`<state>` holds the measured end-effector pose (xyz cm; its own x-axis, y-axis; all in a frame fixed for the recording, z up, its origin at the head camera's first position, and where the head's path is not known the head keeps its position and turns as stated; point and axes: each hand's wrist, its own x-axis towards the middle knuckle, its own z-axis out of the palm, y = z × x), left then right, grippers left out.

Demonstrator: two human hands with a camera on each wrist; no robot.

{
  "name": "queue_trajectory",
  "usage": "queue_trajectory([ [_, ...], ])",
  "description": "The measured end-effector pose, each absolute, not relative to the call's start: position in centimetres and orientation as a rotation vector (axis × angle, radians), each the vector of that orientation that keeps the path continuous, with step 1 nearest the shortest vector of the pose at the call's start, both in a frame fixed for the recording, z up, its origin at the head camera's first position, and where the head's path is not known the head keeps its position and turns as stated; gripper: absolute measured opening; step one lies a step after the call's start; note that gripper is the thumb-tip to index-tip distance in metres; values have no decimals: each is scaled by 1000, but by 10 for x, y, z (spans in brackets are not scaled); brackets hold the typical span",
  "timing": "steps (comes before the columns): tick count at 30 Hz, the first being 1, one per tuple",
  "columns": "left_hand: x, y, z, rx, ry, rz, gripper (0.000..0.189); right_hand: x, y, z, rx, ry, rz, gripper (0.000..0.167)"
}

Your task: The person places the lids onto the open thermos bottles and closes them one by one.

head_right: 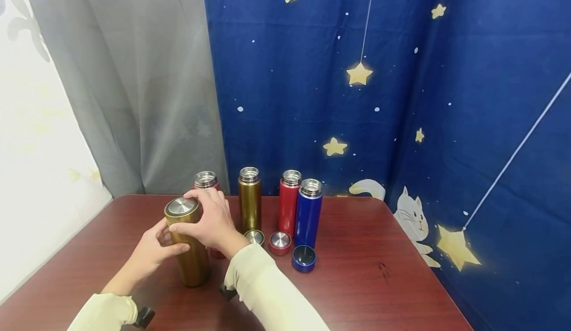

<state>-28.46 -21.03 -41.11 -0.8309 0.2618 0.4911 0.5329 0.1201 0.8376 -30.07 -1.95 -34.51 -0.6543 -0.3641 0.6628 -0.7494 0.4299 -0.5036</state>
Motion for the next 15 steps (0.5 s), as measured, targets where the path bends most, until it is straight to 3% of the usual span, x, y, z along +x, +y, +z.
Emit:
queue_trajectory([
  [8, -285, -212, -411, -755, -2211, -1772, 78, -304, -13, -343, 1190, -2300, 1453, 65],
  [15, -285, -211, -410, -734, -2229, -1769, 79, -305, -11, -341, 1172, -2336, 1449, 62],
])
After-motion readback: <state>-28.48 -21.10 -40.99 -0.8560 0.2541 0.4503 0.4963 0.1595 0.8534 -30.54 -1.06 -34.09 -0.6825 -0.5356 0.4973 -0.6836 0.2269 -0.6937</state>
